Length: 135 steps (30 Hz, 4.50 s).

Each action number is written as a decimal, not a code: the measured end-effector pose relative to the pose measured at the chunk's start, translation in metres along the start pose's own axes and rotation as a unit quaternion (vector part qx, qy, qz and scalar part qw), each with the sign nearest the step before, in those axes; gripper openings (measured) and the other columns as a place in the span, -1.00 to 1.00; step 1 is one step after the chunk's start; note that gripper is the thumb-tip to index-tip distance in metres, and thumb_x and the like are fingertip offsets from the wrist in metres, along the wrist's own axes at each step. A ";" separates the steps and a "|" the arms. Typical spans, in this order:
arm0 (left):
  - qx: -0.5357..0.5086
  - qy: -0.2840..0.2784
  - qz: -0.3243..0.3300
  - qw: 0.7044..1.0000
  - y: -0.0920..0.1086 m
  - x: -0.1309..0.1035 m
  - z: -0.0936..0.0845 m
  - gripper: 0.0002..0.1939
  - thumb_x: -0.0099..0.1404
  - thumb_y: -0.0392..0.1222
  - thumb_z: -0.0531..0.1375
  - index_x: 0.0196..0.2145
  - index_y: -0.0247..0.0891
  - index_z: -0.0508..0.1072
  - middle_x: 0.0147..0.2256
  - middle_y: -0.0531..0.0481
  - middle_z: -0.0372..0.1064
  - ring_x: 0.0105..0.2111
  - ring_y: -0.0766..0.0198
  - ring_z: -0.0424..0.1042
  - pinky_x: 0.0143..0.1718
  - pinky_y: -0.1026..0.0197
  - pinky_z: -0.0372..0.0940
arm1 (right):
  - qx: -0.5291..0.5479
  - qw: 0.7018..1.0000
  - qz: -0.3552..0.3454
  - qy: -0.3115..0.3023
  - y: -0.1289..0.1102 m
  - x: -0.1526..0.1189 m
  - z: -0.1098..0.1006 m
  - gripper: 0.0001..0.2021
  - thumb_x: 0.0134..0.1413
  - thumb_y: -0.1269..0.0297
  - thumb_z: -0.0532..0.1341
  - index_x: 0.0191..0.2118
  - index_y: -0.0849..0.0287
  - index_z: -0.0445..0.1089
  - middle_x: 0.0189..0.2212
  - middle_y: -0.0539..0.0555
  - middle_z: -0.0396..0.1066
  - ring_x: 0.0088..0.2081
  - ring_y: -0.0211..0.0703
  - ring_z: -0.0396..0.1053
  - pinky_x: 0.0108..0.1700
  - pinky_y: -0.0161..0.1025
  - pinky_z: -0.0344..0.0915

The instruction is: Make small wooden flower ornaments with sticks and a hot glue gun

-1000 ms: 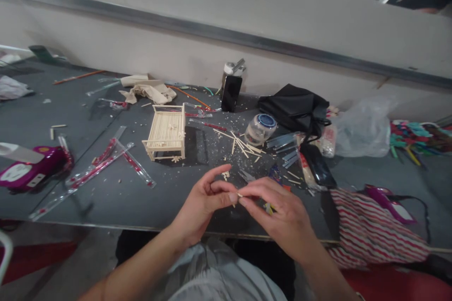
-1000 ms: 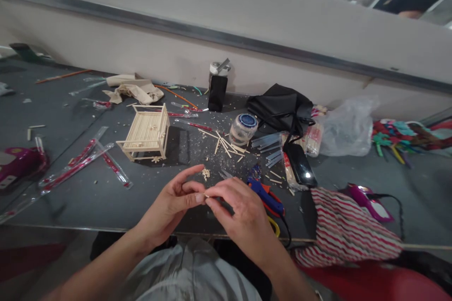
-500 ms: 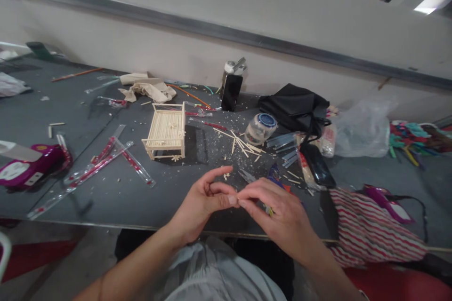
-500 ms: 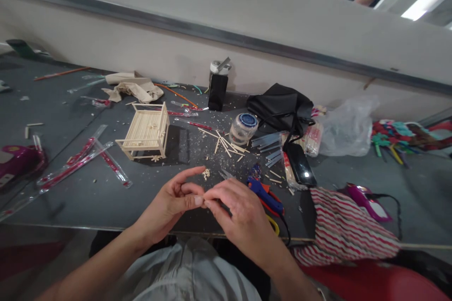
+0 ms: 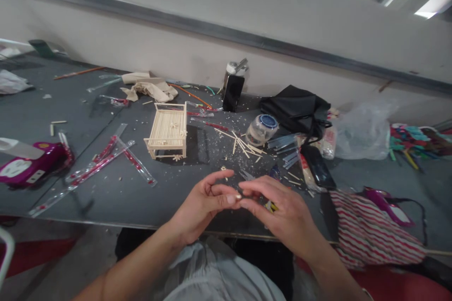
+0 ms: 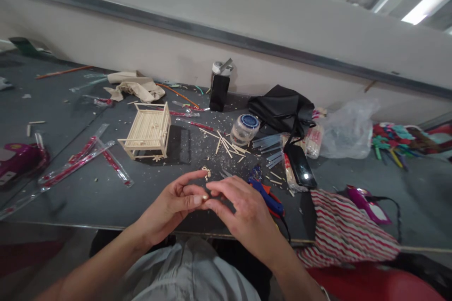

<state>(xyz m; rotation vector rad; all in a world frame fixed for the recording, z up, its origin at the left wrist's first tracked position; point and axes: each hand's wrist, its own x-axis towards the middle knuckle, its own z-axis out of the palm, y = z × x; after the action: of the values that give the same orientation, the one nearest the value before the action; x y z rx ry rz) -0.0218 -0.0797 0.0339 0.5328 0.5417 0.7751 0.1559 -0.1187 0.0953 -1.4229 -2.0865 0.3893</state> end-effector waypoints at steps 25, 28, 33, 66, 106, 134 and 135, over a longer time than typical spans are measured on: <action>0.389 0.189 0.203 0.878 0.008 0.009 -0.037 -0.56 0.32 0.01 0.08 -0.63 -0.21 0.09 -0.62 0.17 -0.07 -0.58 0.38 -0.02 -0.55 0.28 -0.05 | 0.147 0.964 0.202 0.086 0.012 -0.024 0.001 -0.90 0.13 0.19 0.28 -0.32 0.08 0.49 -0.44 -0.06 0.48 -0.46 -0.30 0.36 -0.40 -0.40 0.29; 0.420 0.150 0.212 0.870 0.010 0.006 -0.034 -0.61 0.35 -0.01 0.08 -0.57 -0.24 0.21 -0.58 0.14 0.06 -0.53 0.37 0.08 -0.47 0.29 0.03 | 0.148 0.966 0.190 0.092 0.012 -0.027 0.001 -0.91 0.12 0.21 0.28 -0.33 0.07 0.49 -0.42 -0.06 0.49 -0.44 -0.30 0.38 -0.38 -0.41 0.30; 0.401 0.108 0.195 0.889 0.017 0.003 -0.032 -0.79 0.28 -0.08 0.18 -0.41 -0.27 0.41 -0.48 0.09 0.28 -0.45 0.35 0.23 -0.41 0.30 0.14 | 0.160 0.963 0.191 0.099 0.012 -0.030 0.001 -0.94 0.12 0.23 0.28 -0.33 0.06 0.49 -0.46 -0.08 0.47 -0.47 -0.32 0.38 -0.39 -0.44 0.32; 0.624 0.149 0.261 0.722 0.023 -0.012 -0.042 -0.86 0.32 -0.21 0.08 -0.26 -0.22 0.43 -0.44 0.07 0.27 -0.42 0.28 0.29 -0.33 0.23 0.19 | 0.171 0.964 0.183 0.086 0.002 -0.022 0.004 -0.89 0.09 0.20 0.28 -0.37 0.09 0.50 -0.46 -0.04 0.47 -0.45 -0.27 0.37 -0.38 -0.37 0.29; 0.110 0.044 0.013 0.993 0.004 -0.008 -0.018 -0.84 0.02 -0.18 0.43 -0.43 -0.26 0.60 -0.45 0.03 0.46 -0.43 0.38 0.32 -0.32 0.30 0.18 | 0.040 0.994 0.100 0.025 0.011 -0.020 -0.003 -0.91 0.22 0.27 0.20 -0.21 0.05 0.47 -0.33 -0.02 0.49 -0.33 -0.23 0.44 -0.23 -0.31 0.36; -0.131 0.005 0.055 0.990 -0.031 -0.006 -0.017 -0.78 0.13 -0.12 0.39 -0.47 -0.30 0.48 -0.54 0.12 0.12 -0.50 0.42 0.11 -0.37 0.30 0.13 | -0.206 0.960 0.173 0.073 0.134 -0.072 0.013 -0.72 0.02 0.24 0.17 -0.13 0.20 0.38 -0.26 0.20 0.38 -0.21 0.08 0.39 -0.07 0.07 0.37; -0.135 0.004 0.059 0.989 -0.031 -0.005 -0.017 -0.78 0.13 -0.12 0.39 -0.47 -0.30 0.48 -0.54 0.12 0.12 -0.51 0.42 0.12 -0.38 0.30 0.12 | -0.200 0.961 0.174 0.084 0.133 -0.071 0.012 -0.74 0.01 0.24 0.17 -0.15 0.19 0.38 -0.27 0.19 0.37 -0.21 0.07 0.38 -0.08 0.06 0.37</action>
<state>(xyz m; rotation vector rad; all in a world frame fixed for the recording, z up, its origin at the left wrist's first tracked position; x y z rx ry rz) -0.0200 -0.0985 0.0031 0.3118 0.4069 0.9482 0.2670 -0.1311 -0.0071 -1.9955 -1.8418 -0.0296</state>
